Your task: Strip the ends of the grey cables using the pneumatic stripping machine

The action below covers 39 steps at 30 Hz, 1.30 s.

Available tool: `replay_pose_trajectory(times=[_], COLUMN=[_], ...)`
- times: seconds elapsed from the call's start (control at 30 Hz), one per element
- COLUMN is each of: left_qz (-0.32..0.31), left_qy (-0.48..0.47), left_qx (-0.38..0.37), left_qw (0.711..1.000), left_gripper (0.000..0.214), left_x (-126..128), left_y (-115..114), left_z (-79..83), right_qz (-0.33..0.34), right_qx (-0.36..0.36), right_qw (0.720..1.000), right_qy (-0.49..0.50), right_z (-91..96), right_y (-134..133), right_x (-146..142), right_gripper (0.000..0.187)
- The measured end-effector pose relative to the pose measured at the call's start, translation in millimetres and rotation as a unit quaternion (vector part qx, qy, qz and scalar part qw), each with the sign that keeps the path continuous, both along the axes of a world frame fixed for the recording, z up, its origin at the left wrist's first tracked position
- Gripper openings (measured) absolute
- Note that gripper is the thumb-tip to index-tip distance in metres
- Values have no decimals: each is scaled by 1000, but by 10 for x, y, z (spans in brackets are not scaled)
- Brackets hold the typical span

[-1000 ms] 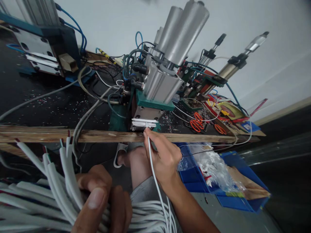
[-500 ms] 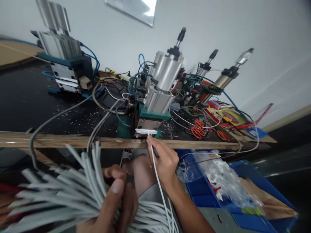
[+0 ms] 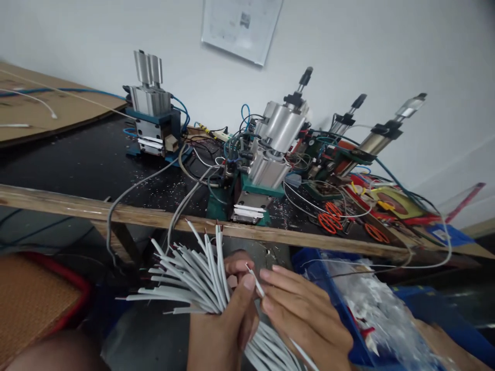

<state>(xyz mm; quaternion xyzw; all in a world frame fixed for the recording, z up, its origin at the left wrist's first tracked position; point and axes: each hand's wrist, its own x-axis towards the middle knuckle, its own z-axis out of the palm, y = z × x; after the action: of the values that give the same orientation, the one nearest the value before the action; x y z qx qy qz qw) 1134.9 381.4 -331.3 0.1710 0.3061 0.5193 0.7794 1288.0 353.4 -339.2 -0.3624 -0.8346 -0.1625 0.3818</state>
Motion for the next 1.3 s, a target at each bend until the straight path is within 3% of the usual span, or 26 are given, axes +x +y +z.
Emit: replay_pose_trajectory(times=[0.23,0.4,0.5,0.57,0.63,0.67,0.73,0.8,0.87,0.97,1.13,1.2,1.3], left_qz=[78,43,39,52,73,81,93,95,96,96,71,59,56], left_qy=[34,16,12,5,5,7,14,17,19,27,23,14,-1], left_qx=[-21,3,45,55,57,60,68,68,62,54,73,87,89], left_qw=[996,999,998,997,996,995,993,993,993,994,995,994,994], left_gripper=[53,44,36,30,23,18,7,4,9,13,15,13,14], left_x=[-26,-61,-89,-102,-105,-103,-96,-84,-65,-26,21,23,13], left_y=[-28,12,78,131,179,198,222,232,232,222,179,165,159], left_z=[44,3,-49,-81,-106,-116,-129,-136,-145,-168,-213,-230,-253], right_qz=[-2,6,-26,-89,-194,-240,-310,-351,-367,-322,-190,-122,-101], right_qx=[-4,-6,33,68,-4,-95,-254,-323,-341,-354,-323,-381,-521], right_qw=[1000,1000,999,993,978,957,893,852,849,877,918,901,835], right_qy=[0,-2,4,-21,-82,-135,-205,-215,-169,-37,126,165,145], right_z=[-74,-14,73,68,-13,-74,-200,-272,-247,-37,358,354,81], right_y=[13,38,47,6,-114,-206,-439,-693,-912,-1108,-1189,-1186,-1157], right_x=[-49,-89,114,426,832,1038,1388,1587,1601,1348,782,671,633], right_gripper=[41,44,43,41,28,21,28,39,41,30,16,15,15])
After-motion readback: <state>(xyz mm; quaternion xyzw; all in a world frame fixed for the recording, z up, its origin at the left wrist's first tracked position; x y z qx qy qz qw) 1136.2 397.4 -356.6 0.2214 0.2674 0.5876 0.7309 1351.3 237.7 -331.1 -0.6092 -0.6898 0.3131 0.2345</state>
